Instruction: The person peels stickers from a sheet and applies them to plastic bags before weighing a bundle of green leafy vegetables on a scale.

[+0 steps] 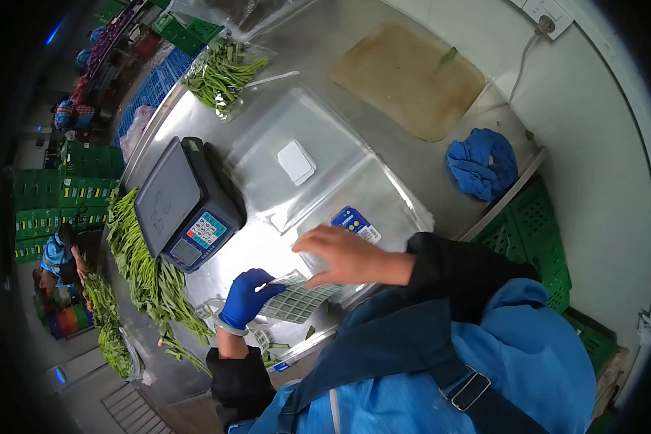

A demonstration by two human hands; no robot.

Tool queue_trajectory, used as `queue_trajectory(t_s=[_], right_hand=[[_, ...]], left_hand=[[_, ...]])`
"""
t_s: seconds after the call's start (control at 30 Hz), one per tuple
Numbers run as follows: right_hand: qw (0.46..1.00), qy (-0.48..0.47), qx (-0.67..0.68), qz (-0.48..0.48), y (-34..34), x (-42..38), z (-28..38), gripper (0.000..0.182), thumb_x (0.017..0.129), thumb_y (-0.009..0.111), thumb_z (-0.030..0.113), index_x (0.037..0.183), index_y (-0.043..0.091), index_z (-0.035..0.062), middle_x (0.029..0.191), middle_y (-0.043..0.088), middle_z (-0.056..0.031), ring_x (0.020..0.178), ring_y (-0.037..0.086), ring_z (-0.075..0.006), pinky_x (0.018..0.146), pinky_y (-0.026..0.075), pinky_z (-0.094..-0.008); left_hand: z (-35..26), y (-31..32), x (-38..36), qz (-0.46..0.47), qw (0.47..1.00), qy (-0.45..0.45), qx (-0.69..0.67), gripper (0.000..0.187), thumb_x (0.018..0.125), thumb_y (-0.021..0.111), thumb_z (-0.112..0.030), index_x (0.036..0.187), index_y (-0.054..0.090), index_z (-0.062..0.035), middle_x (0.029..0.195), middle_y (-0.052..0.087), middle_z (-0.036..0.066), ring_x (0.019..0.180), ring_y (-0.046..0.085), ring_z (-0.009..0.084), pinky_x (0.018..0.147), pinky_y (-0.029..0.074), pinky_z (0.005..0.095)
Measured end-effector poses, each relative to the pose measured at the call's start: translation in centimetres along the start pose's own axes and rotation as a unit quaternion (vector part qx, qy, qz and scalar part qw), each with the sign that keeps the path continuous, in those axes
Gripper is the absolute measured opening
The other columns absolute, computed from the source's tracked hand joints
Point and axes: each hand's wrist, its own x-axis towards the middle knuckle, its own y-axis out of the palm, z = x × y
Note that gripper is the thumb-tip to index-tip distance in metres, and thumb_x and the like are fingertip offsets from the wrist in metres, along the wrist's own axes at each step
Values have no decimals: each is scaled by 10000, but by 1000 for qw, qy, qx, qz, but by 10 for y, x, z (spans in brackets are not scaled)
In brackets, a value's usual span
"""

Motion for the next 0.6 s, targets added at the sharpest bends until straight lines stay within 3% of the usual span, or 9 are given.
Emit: queue_trajectory(t_s=[0.1,0.13,0.23,0.27,0.37,0.4,0.5,0.57,0.6], right_hand=[[981,145,89,99,21,13,12,265,803,717,199,989,597,54,952,640,-117,875,617,-295,756,468,-382],[976,170,99,95,20,17,14,187,810,689,144,923,583,40,828,642,-121,766,632,-297,698,472,-385],[985,146,95,10,16,14,3,173,826,696,122,914,594,13,818,633,-115,730,633,-255,667,483,-315],[981,159,107,2,12,12,0,164,834,696,109,912,591,9,825,643,-107,745,644,-232,668,484,-314],[976,182,120,-10,4,9,-5,155,849,698,107,911,600,4,793,636,-97,703,621,-176,638,467,-284],[971,195,134,-22,4,8,-5,158,851,703,115,901,605,2,771,629,-91,678,601,-160,619,454,-276],[965,215,144,-51,4,7,-4,173,853,718,137,858,619,-4,692,599,-78,598,537,-122,556,410,-263],[970,208,106,-69,4,6,-4,192,850,728,151,812,627,-9,623,564,-76,537,484,-109,505,373,-270],[974,196,88,-76,4,7,-2,235,849,727,175,775,601,-8,595,545,-91,510,476,-150,491,367,-293]], left_hand=[[-14,6,5,0,1000,-20,19,238,777,737,-250,860,690,-32,820,655,131,746,601,299,677,461,383],[-18,4,5,22,998,-64,-1,259,762,763,-183,960,682,-39,900,661,122,808,623,267,746,488,359],[-22,4,1,-59,987,-61,-134,328,740,776,-93,1043,662,-41,998,658,96,906,630,217,851,490,328],[-18,3,-2,-79,986,-44,-141,390,725,758,2,1094,637,-32,1094,636,75,989,608,177,929,466,318],[9,25,-9,-194,914,-86,-345,357,750,724,42,1089,630,-17,1120,623,77,1009,591,168,923,463,312],[-1,30,-6,-244,873,-82,-414,292,798,679,60,1078,625,-2,1074,636,68,983,592,143,902,464,286],[-2,36,-7,-269,855,-126,-424,196,858,634,38,1050,630,2,989,659,50,932,608,127,866,469,259],[0,40,-7,-294,851,-136,-414,92,903,633,-55,971,657,2,863,664,24,811,584,86,774,456,231],[3,42,-7,-301,848,-143,-413,95,912,636,-82,951,664,0,845,660,17,787,568,75,752,449,228]])
